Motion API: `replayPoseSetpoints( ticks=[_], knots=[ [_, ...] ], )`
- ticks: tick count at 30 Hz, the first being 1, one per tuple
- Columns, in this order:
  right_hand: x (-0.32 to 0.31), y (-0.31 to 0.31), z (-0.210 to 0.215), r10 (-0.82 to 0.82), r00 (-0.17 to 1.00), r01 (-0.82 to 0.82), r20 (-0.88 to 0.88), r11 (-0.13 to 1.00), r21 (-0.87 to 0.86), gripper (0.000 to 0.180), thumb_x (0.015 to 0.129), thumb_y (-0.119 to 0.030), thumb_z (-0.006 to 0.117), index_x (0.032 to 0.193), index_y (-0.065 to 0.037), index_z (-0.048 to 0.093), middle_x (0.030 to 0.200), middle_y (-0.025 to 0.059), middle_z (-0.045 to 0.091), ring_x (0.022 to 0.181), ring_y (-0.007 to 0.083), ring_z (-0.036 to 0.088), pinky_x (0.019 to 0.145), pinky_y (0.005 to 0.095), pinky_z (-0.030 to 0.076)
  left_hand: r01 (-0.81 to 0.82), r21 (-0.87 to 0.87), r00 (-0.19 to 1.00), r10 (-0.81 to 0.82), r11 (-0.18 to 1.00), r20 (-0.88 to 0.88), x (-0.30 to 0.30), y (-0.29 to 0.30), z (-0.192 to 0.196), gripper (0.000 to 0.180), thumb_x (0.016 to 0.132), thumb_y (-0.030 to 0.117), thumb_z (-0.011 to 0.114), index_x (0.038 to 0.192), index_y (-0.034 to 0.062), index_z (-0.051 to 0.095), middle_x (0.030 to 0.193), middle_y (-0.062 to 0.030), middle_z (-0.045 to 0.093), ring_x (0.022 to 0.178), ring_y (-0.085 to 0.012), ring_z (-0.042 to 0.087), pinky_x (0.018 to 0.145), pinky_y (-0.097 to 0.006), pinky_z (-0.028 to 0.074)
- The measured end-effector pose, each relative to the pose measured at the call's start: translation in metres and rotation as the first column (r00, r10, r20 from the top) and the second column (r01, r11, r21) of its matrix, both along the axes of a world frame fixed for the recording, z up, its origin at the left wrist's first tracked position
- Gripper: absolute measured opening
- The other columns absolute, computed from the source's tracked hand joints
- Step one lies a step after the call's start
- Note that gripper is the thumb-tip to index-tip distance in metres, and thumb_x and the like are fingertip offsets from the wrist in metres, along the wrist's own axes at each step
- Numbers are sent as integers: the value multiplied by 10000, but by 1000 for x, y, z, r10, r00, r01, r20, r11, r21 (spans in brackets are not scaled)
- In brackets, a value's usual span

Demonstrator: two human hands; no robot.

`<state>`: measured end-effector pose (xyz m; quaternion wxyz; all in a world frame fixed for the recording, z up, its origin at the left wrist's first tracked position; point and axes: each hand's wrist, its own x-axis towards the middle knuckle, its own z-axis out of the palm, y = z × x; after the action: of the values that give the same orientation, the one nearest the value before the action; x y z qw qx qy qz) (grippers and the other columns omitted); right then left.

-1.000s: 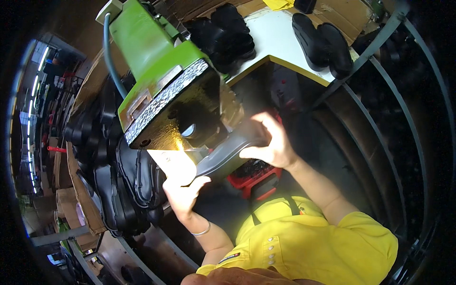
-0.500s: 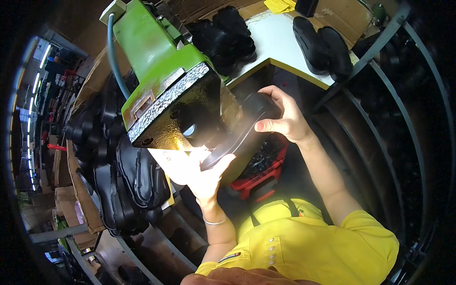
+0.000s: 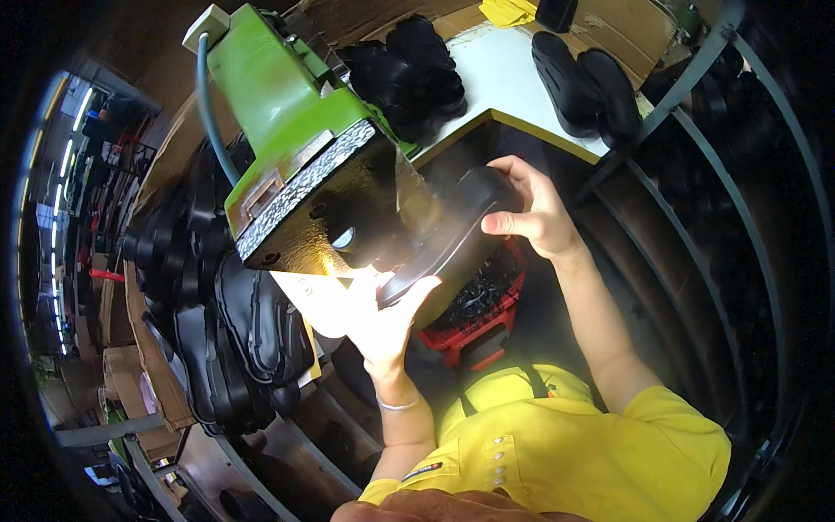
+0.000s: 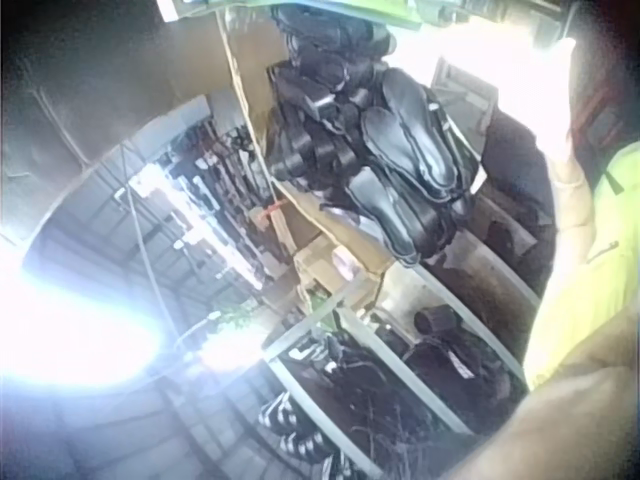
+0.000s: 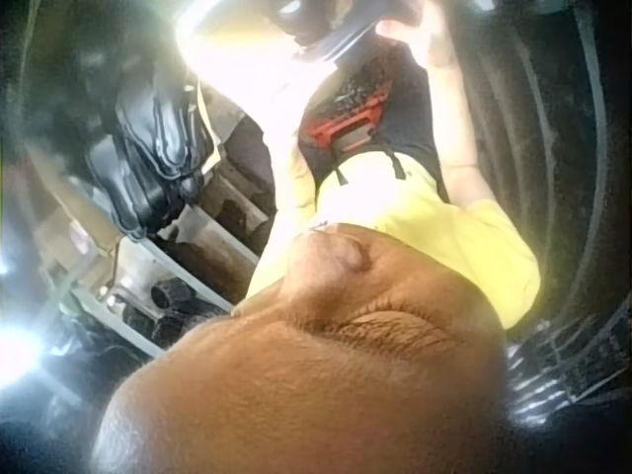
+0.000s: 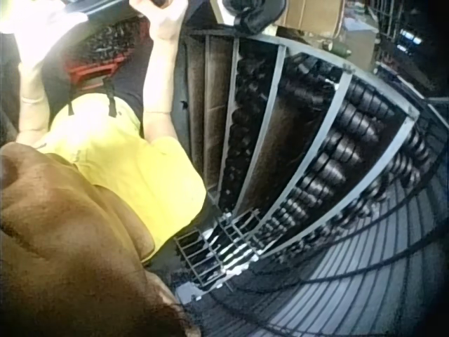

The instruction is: The recorder is using a buffing machine to polish black shoes.

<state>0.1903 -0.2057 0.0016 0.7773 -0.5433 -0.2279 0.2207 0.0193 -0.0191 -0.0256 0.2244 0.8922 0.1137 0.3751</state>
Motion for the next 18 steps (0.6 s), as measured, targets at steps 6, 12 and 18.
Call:
replayPoseSetpoints(
  ticks=[6, 12, 18],
  knots=[
    [-13, 13, -2, 45, 999, -45, -17, 999, -6, 589, 697, -98, 844, 1169, 0, 506, 1011, 43, 594, 899, 100, 571, 695, 225, 481, 172, -237, 984, -158, 956, 78, -4, 11, 33, 414, 567, 149, 931, 847, 55, 640, 767, -25, 598, 653, -161, 546, 603, -301, 462],
    [-30, 11, -8, 55, 998, -56, 30, 998, 22, 569, 680, -40, 846, 1141, -1, 514, 1030, 49, 603, 987, 120, 560, 891, 282, 444, 159, -395, 981, -189, 905, -38, -18, 23, 31, 357, 603, 154, 914, 790, 71, 622, 681, 8, 562, 585, -115, 489, 566, -266, 415],
    [-1, -1, 2, 33, 999, -33, 8, 999, 8, 617, 677, -87, 849, 1185, 16, 514, 1076, 67, 595, 1005, 135, 557, 878, 265, 441, 75, -368, 992, -106, 927, -67, -9, 7, 19, 374, 623, 155, 909, 837, 58, 618, 684, 11, 556, 591, -93, 475, 562, -249, 404]
  ],
)
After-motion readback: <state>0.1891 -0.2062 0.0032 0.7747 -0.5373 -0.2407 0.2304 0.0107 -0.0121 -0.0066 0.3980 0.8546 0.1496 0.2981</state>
